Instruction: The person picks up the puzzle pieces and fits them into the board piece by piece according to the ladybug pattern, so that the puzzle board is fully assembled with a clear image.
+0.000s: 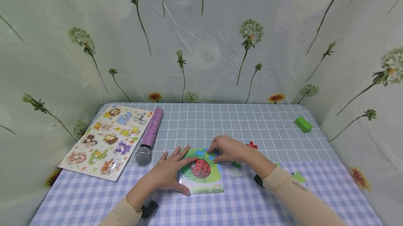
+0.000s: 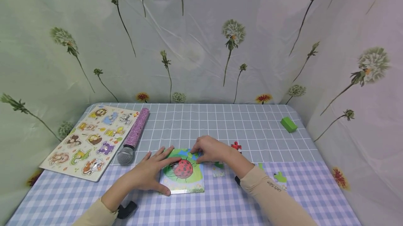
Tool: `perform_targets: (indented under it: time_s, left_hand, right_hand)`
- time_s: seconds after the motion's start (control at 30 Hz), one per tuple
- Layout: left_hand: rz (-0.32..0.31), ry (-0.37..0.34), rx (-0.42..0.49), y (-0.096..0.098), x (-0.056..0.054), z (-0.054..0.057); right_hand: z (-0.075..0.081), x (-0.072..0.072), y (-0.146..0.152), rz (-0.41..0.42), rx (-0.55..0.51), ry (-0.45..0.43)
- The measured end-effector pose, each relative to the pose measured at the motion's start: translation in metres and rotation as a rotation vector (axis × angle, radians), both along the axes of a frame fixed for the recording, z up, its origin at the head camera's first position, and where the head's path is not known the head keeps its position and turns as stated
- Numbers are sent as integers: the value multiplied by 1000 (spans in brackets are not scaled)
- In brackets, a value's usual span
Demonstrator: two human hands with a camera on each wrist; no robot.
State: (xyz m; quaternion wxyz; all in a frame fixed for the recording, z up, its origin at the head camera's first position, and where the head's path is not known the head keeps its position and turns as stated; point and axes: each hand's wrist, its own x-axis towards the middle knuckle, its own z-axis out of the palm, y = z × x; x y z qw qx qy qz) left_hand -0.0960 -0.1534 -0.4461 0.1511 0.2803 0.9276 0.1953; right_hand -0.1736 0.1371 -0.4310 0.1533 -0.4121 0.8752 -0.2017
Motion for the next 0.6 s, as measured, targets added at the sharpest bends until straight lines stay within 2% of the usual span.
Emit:
perform_targets:
  time_s: [0.6]
  left_hand:
    - [1, 6, -5, 1, 0, 0]
  right_hand:
    - [-1, 0, 1, -16, -13, -3]
